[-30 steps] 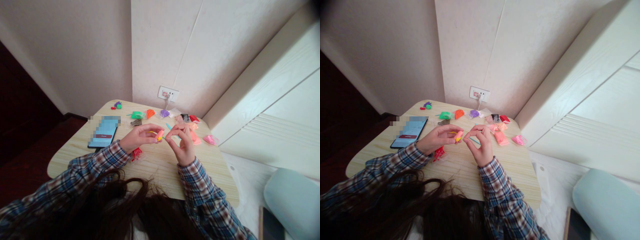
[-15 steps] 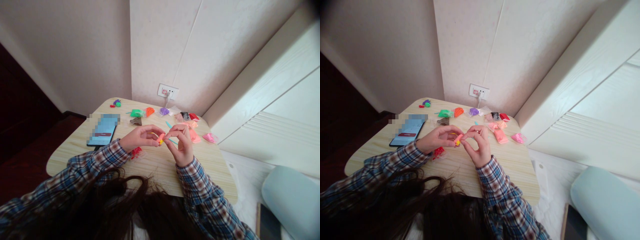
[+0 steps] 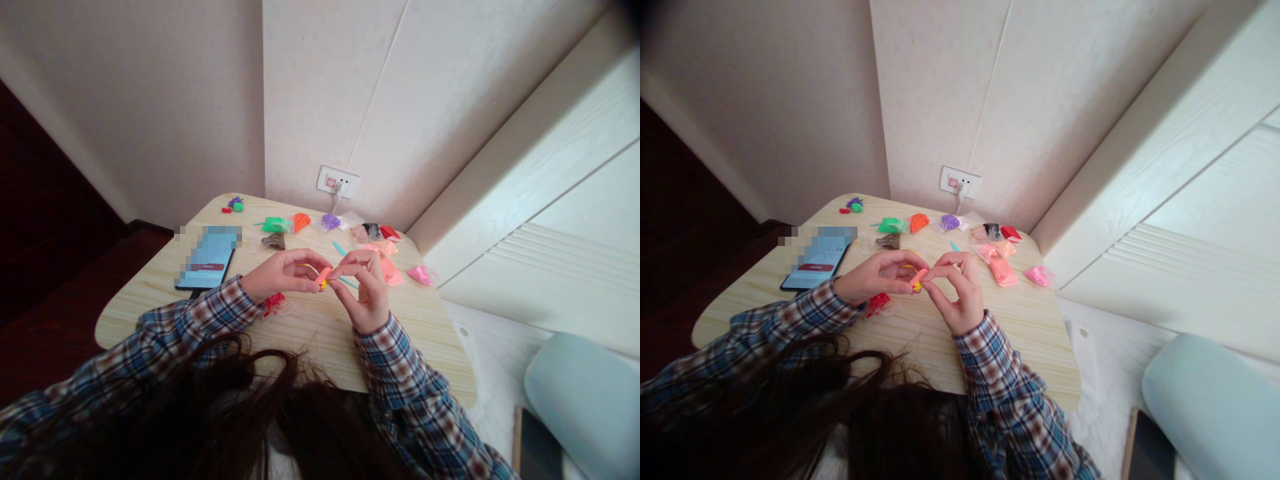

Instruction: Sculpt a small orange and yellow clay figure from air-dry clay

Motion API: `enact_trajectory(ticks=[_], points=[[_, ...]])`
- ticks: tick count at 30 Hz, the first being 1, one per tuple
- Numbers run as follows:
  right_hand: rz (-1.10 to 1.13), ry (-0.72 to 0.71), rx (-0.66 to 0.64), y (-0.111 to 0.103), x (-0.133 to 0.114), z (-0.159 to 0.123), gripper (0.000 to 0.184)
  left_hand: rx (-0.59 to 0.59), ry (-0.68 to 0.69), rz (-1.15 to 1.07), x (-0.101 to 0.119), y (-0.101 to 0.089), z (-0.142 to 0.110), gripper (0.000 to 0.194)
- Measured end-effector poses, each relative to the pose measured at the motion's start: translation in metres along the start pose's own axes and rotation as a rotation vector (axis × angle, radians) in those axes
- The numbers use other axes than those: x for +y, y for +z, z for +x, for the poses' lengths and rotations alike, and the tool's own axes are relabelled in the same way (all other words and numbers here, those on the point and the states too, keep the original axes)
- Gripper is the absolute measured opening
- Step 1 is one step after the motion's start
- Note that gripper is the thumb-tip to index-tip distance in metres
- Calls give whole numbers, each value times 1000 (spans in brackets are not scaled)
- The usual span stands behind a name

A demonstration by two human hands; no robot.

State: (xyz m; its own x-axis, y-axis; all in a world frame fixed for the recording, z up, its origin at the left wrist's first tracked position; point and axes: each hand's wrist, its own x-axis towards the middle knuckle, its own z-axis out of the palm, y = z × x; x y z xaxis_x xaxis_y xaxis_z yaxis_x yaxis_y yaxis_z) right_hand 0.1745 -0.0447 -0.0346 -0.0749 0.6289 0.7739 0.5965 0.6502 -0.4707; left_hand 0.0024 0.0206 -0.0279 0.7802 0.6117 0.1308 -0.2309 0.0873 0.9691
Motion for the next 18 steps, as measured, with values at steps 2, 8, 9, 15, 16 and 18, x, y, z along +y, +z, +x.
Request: enact_trajectory(ticks=[2,8,9,15,16,18], points=[[-15,-14,7,-1,0,0,5,-1,-3,2,0,0,0,32],[-173,-137,27,-7,-2,-4,13,0,6,3,0,-1,1,32],[-194,-173,29,-9,-3,-5,15,-4,6,-1,0,-1,1,32],[-191,-200,111,-13,-1,-8,24,-8,4,1,-1,-1,0,33],[-190,-207,108,-13,-1,-8,24,-4,4,3,-1,-1,0,34],[-197,-239,71,-13,-2,-8,24,0,4,3,0,-1,0,33]])
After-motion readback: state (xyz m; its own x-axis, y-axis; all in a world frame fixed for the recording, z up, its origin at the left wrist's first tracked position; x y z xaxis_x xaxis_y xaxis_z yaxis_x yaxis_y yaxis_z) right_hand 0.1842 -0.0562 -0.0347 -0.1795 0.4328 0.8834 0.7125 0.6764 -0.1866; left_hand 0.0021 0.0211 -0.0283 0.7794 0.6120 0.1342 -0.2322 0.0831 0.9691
